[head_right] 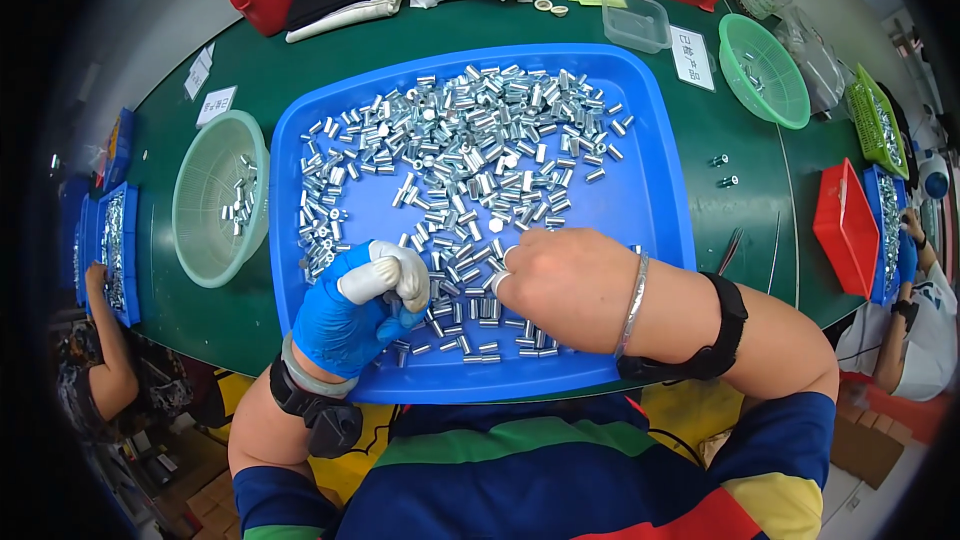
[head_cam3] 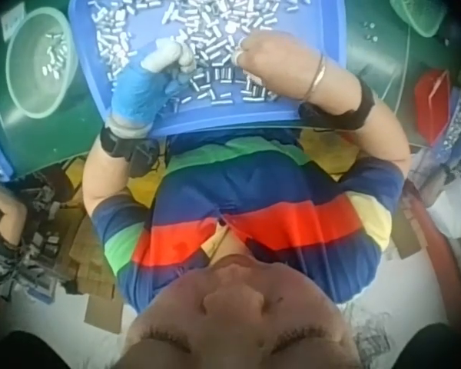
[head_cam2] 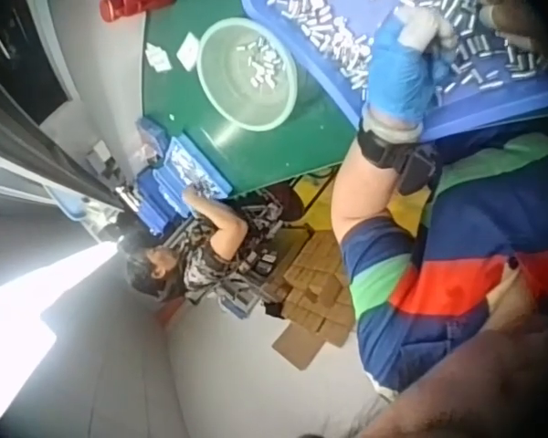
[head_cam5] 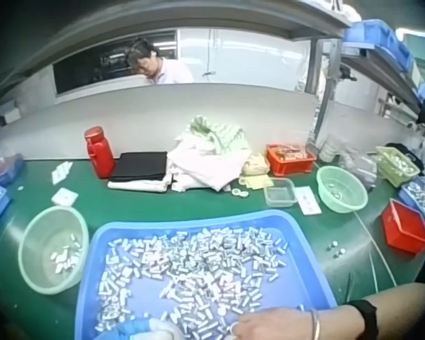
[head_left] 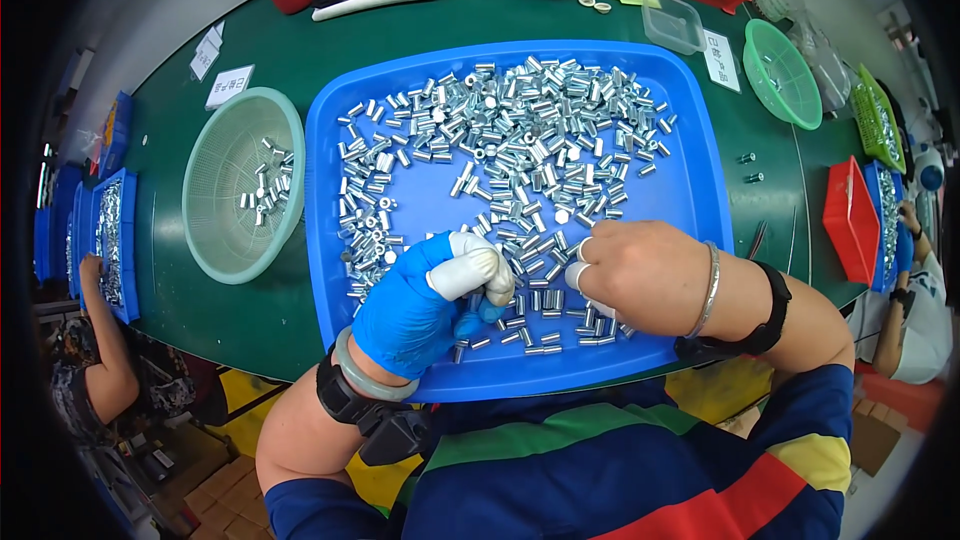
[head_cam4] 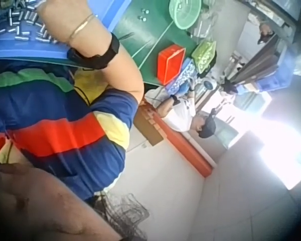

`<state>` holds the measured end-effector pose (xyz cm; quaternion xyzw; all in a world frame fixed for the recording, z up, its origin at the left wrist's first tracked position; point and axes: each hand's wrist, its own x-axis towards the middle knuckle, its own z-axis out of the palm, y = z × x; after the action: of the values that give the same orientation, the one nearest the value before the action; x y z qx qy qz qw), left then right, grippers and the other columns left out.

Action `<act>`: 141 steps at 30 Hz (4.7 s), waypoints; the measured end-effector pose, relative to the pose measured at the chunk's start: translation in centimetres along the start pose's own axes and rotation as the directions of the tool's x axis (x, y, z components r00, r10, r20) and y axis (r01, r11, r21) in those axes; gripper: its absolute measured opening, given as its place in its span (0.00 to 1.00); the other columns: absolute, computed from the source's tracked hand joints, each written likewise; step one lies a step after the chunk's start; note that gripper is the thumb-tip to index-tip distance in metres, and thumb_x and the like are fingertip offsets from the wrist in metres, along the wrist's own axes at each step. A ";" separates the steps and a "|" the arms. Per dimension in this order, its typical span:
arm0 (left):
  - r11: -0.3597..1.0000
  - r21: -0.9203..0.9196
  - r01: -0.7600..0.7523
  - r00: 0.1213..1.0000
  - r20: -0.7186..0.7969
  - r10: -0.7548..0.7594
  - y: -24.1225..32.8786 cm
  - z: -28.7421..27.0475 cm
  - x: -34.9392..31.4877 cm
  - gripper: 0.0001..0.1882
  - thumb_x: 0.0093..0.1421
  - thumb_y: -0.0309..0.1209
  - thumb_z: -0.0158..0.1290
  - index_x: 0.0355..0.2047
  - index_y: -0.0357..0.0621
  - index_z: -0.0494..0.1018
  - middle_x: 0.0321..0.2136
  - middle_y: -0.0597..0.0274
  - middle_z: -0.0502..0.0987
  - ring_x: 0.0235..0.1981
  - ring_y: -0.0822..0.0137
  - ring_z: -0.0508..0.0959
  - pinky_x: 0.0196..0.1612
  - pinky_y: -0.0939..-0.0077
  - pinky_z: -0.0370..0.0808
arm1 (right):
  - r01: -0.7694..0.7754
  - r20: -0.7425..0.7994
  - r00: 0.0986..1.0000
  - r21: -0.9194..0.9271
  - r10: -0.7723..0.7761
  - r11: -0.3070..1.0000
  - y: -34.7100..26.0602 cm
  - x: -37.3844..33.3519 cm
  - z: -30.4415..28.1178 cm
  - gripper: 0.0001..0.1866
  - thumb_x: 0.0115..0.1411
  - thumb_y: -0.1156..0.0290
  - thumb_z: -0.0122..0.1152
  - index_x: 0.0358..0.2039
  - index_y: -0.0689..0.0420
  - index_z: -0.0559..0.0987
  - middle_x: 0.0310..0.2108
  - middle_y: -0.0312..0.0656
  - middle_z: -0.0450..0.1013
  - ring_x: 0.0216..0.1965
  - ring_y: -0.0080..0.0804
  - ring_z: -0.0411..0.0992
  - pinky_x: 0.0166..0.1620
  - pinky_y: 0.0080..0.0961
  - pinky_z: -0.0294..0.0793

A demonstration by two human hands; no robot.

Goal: The person picks up metal components from a blue tray, inspects them, and places them into a green bowl. They then continue picking up and inspecting more components from the tray, holding them together in their hands.

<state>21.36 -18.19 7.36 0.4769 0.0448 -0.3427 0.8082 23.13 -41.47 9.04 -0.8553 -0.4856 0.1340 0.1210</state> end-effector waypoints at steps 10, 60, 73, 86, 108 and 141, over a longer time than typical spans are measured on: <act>0.998 -0.015 -0.063 0.997 0.046 0.063 -0.1 0.0 0.0 0.10 0.59 0.33 0.45 0.27 0.41 0.73 0.23 0.64 0.73 0.22 0.76 0.69 0.21 0.85 0.63 | -0.149 0.010 0.989 0.073 0.149 0.986 -1.3 0.2 -1.0 0.07 0.40 0.70 0.61 0.20 0.57 0.73 0.20 0.40 0.68 0.26 0.37 0.70 0.28 0.30 0.70; 0.991 -0.060 0.120 0.989 0.091 -0.114 -0.1 0.1 0.5 0.14 0.61 0.39 0.42 0.28 0.43 0.71 0.20 0.64 0.71 0.16 0.76 0.65 0.14 0.86 0.55 | -0.230 -0.078 0.968 0.110 0.239 0.967 -0.9 -3.5 -0.6 0.08 0.43 0.72 0.64 0.27 0.55 0.78 0.20 0.40 0.70 0.26 0.38 0.69 0.29 0.31 0.69; 0.995 0.031 0.092 0.996 0.018 -0.093 0.0 0.6 0.1 0.12 0.59 0.37 0.44 0.28 0.42 0.71 0.18 0.61 0.70 0.14 0.74 0.63 0.13 0.85 0.55 | -0.439 0.211 0.892 0.203 0.399 0.875 -0.9 -2.4 -0.3 0.07 0.45 0.69 0.63 0.25 0.56 0.76 0.19 0.40 0.71 0.24 0.37 0.72 0.27 0.31 0.70; 0.995 0.038 0.094 0.995 0.029 -0.095 0.4 0.7 0.0 0.12 0.59 0.37 0.45 0.29 0.41 0.71 0.19 0.61 0.71 0.15 0.74 0.64 0.13 0.85 0.55 | -0.320 0.018 0.948 0.065 0.319 0.945 -1.0 -2.4 -0.3 0.06 0.46 0.71 0.61 0.26 0.56 0.74 0.19 0.42 0.71 0.25 0.41 0.72 0.28 0.32 0.71; 0.990 0.041 0.137 0.990 0.009 -0.137 0.4 0.8 0.0 0.12 0.59 0.38 0.45 0.30 0.42 0.71 0.20 0.62 0.70 0.16 0.76 0.64 0.14 0.86 0.55 | -0.136 0.006 0.991 -0.071 0.137 0.988 -1.7 -1.6 0.6 0.07 0.44 0.71 0.62 0.24 0.55 0.75 0.17 0.37 0.66 0.23 0.35 0.69 0.25 0.30 0.69; 0.965 0.007 0.263 0.957 0.124 -0.262 -0.1 0.9 0.0 0.19 0.63 0.43 0.40 0.33 0.40 0.73 0.24 0.62 0.74 0.23 0.74 0.70 0.22 0.84 0.65 | -0.102 -0.204 0.908 0.739 0.365 0.666 -1.4 -0.4 -3.0 0.11 0.49 0.73 0.65 0.34 0.57 0.77 0.21 0.37 0.71 0.18 0.27 0.67 0.22 0.20 0.65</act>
<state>21.14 -18.91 7.76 0.4409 0.0591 -0.4754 0.7590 22.89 -41.37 12.35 -0.8061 -0.2517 0.1789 0.5048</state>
